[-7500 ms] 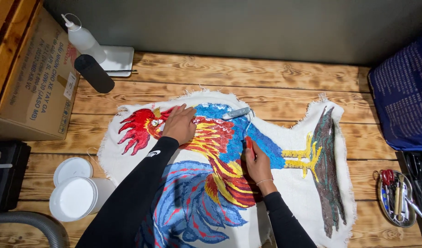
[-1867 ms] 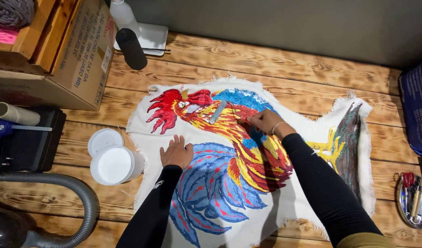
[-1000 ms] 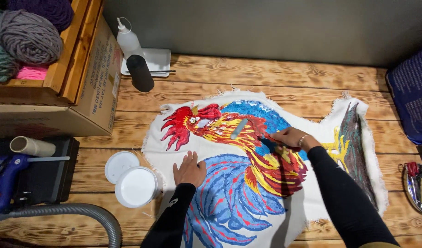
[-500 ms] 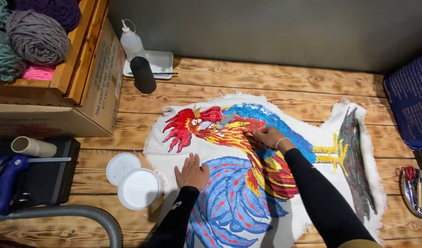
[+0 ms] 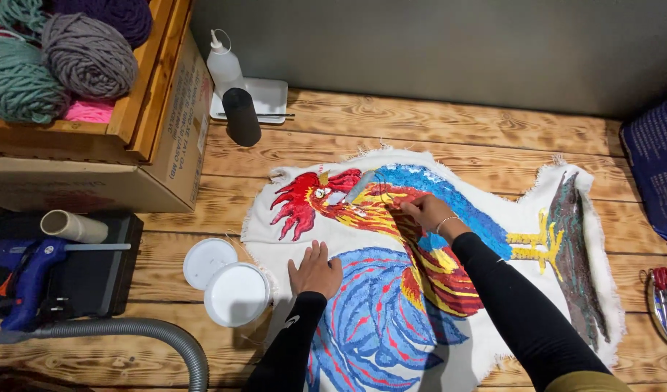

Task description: The person applies adhesive and presses the backing of a custom tufted rug.

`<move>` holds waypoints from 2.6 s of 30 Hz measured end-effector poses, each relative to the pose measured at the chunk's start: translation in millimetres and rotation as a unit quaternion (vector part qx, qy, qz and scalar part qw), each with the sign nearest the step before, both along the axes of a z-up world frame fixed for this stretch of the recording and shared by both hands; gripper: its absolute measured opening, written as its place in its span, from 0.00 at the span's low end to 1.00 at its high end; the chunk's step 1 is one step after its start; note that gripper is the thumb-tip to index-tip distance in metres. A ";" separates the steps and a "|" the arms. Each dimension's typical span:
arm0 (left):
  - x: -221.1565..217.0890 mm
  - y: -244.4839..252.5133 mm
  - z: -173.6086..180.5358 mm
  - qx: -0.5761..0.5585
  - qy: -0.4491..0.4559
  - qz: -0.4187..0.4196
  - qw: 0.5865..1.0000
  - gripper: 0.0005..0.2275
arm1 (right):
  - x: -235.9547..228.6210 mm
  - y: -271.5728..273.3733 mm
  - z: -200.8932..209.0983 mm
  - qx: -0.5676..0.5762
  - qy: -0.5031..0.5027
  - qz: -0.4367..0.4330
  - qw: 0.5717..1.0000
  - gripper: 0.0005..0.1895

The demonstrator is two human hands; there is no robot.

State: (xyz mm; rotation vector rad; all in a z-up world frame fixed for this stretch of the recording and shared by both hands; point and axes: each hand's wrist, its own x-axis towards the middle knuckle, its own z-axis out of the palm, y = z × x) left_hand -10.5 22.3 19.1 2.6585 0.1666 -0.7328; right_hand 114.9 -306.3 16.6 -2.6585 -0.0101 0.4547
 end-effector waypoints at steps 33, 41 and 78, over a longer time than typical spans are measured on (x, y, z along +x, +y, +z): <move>0.2 1.0 0.2 -0.019 -0.015 0.016 1.000 0.30 | 46.2 -13.9 115.4 -0.115 0.262 0.001 0.958 0.32; 0.5 -4.5 -2.5 -0.018 -0.002 0.010 1.000 0.30 | 29.7 26.7 79.6 -0.035 0.188 0.011 0.982 0.33; -79.3 51.1 15.8 -0.213 -0.209 0.092 0.950 0.25 | -197.3 218.0 157.5 0.217 -0.177 0.159 0.947 0.16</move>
